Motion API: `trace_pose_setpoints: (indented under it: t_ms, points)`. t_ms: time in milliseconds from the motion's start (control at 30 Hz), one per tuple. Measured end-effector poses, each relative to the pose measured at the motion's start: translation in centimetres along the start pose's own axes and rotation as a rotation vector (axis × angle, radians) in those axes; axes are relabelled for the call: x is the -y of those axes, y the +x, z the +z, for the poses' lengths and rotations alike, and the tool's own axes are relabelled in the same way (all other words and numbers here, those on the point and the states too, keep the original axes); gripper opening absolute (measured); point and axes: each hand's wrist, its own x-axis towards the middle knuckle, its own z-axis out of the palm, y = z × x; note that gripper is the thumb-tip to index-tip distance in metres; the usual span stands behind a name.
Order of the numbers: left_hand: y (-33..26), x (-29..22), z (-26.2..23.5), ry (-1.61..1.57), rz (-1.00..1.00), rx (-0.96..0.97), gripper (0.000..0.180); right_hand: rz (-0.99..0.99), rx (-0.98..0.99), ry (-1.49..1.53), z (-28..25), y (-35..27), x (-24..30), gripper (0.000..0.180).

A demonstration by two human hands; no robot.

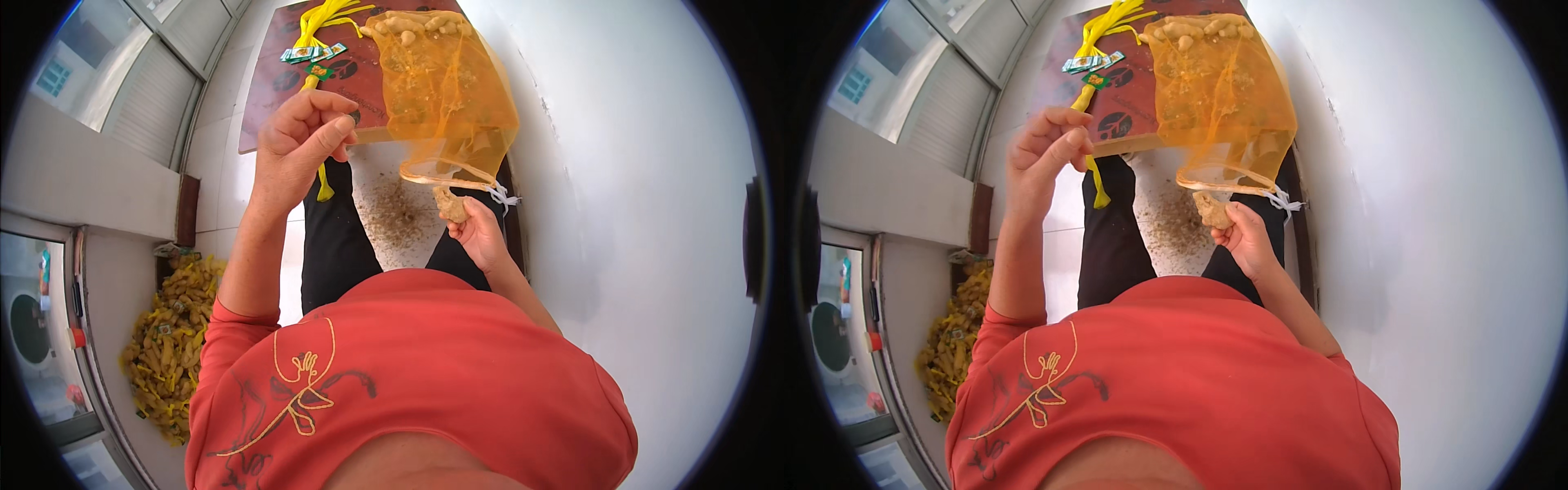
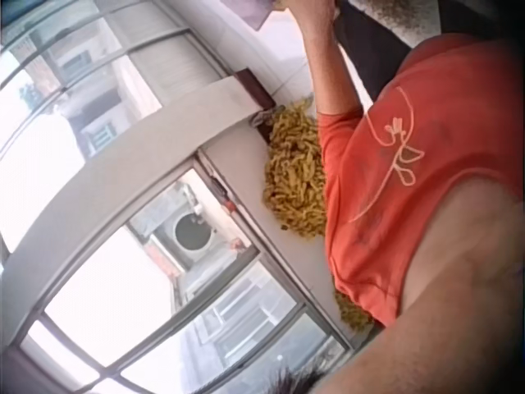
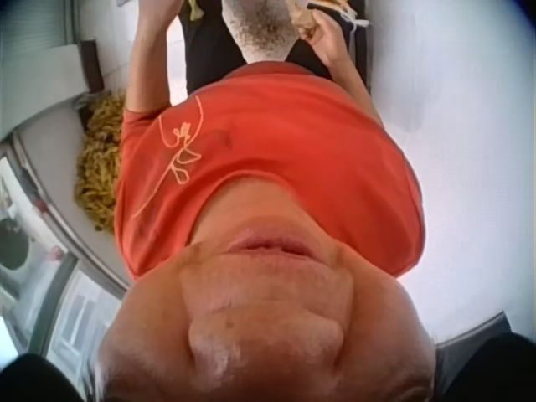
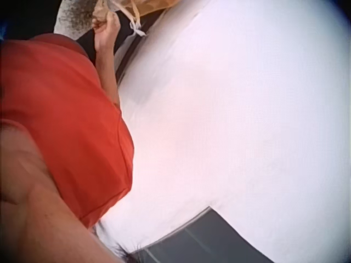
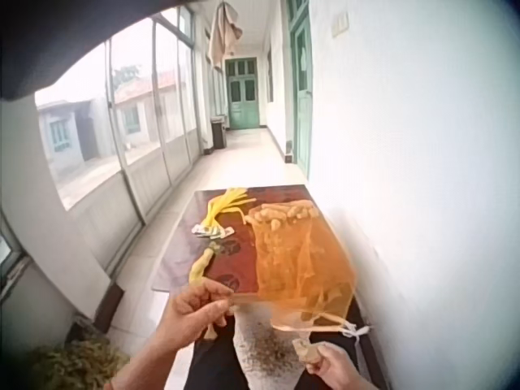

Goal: The person peels ginger by hand, removing the skin and placing the peels on a white surface. They then tie a yellow ribbon around a small packet and place it on a red box before continuing to peel more ginger.

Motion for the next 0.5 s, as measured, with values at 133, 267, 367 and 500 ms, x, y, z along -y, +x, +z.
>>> trace_pose_setpoints:
  t_ms: [133, 267, 367, 500]
  points:
    - [0.1, -7.3, -0.7, -0.042, 0.369, 0.127, 0.028, 0.061, -0.006, -0.031, 1.5, 1.0, -0.8, 0.024]
    - [1.1, -11.0, 0.4, 0.213, 0.516, 0.24, 0.055, 0.126, -0.032, -0.054, 2.0, 0.6, -2.1, 0.024]
    - [2.4, -11.4, 0.3, 0.142, 0.759, 0.231, 0.085, 0.154, -0.063, -0.077, 2.6, 0.1, -2.3, 0.024]
    - [2.2, -11.2, -0.7, 0.073, 0.973, 0.162, 0.076, 0.147, -0.091, -0.062, 1.1, -0.3, -2.6, 0.026]
